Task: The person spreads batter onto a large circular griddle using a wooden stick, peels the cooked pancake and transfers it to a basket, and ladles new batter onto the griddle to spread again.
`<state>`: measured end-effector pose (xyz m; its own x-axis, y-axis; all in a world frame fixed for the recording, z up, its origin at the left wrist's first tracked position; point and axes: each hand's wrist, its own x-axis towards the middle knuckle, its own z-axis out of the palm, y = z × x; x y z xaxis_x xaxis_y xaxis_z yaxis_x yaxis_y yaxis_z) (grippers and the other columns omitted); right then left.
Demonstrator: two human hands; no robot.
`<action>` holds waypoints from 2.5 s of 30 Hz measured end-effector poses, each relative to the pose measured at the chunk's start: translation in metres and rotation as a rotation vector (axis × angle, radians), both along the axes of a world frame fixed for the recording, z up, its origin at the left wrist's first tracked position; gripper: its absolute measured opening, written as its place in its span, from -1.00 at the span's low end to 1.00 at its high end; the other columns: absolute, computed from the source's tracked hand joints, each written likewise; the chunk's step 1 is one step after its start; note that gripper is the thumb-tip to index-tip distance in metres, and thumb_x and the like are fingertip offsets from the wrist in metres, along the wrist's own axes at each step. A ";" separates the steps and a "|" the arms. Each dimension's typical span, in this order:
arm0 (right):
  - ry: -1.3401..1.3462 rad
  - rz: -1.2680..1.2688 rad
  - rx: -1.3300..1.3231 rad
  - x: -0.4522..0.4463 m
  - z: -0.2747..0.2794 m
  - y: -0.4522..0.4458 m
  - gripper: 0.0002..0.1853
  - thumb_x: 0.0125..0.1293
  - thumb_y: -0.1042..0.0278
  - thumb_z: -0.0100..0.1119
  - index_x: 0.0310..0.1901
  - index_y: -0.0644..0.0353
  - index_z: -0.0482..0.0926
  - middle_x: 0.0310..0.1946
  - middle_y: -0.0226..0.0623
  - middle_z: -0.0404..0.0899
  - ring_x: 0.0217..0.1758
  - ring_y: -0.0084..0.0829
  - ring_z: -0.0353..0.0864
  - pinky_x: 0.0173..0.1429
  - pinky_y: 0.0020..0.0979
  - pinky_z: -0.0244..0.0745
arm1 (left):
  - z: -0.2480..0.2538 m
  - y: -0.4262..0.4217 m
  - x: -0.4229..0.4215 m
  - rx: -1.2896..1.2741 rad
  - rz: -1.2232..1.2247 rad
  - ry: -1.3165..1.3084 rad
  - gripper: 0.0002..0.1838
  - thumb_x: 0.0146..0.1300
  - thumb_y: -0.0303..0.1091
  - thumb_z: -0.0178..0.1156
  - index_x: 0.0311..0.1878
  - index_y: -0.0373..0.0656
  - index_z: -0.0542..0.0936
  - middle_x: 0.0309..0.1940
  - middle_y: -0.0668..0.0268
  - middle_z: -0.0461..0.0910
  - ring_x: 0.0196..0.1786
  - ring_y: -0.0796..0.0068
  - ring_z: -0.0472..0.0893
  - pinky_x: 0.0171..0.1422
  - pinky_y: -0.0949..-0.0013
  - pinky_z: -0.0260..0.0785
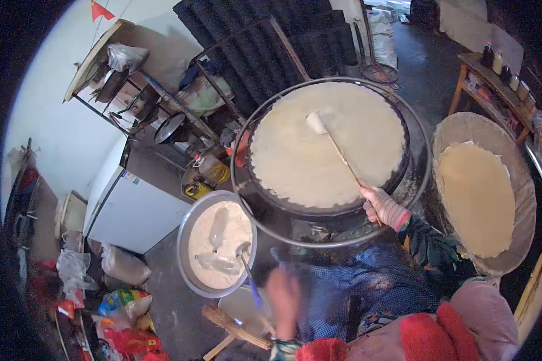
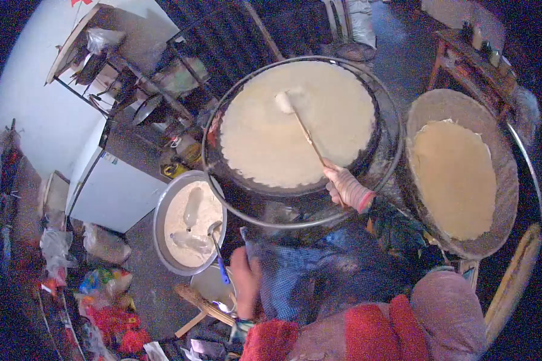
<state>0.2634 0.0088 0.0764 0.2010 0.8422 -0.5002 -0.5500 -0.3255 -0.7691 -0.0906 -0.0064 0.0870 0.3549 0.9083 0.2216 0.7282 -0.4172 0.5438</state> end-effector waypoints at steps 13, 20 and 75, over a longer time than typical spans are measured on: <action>0.158 -0.090 0.049 -0.065 -0.016 -0.021 -0.52 0.33 0.13 0.03 0.28 -0.42 0.26 -0.76 -0.56 0.08 -0.79 -0.62 0.03 -0.70 -0.51 0.02 | -0.121 0.050 -0.131 -0.250 0.511 0.506 -0.77 0.08 -0.46 0.01 -0.17 -0.31 0.40 -0.28 -0.12 0.52 -0.18 -0.18 0.54 -0.14 0.02 0.43; 0.337 0.000 0.040 -0.084 -0.002 -0.028 -0.59 0.34 0.15 0.04 0.21 -0.39 0.34 -0.76 -0.55 0.15 -0.79 -0.59 0.10 -0.70 -0.50 0.07 | -0.129 0.046 -0.151 -0.013 0.282 0.223 -0.50 0.10 -0.49 0.07 0.13 -0.47 0.31 -0.38 -0.03 0.56 -0.44 -0.03 0.57 -0.40 0.10 0.42; -0.431 0.253 0.048 -0.032 -0.002 -0.028 -0.53 0.32 0.16 -0.02 0.27 -0.17 0.33 -0.69 -0.52 0.23 -0.80 -0.60 0.18 -0.78 -0.47 0.14 | -0.015 0.065 -0.108 -1.171 0.117 -1.724 -0.90 0.28 -0.45 0.01 -0.26 -0.28 0.36 -0.44 0.21 0.41 -0.62 0.66 0.37 -0.73 0.67 0.22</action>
<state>0.2315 -0.0190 0.0744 0.1675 0.9112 -0.3763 -0.0870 -0.3665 -0.9263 -0.1989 0.0585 0.0724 0.4064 0.8326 -0.3763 -0.7017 0.5481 0.4551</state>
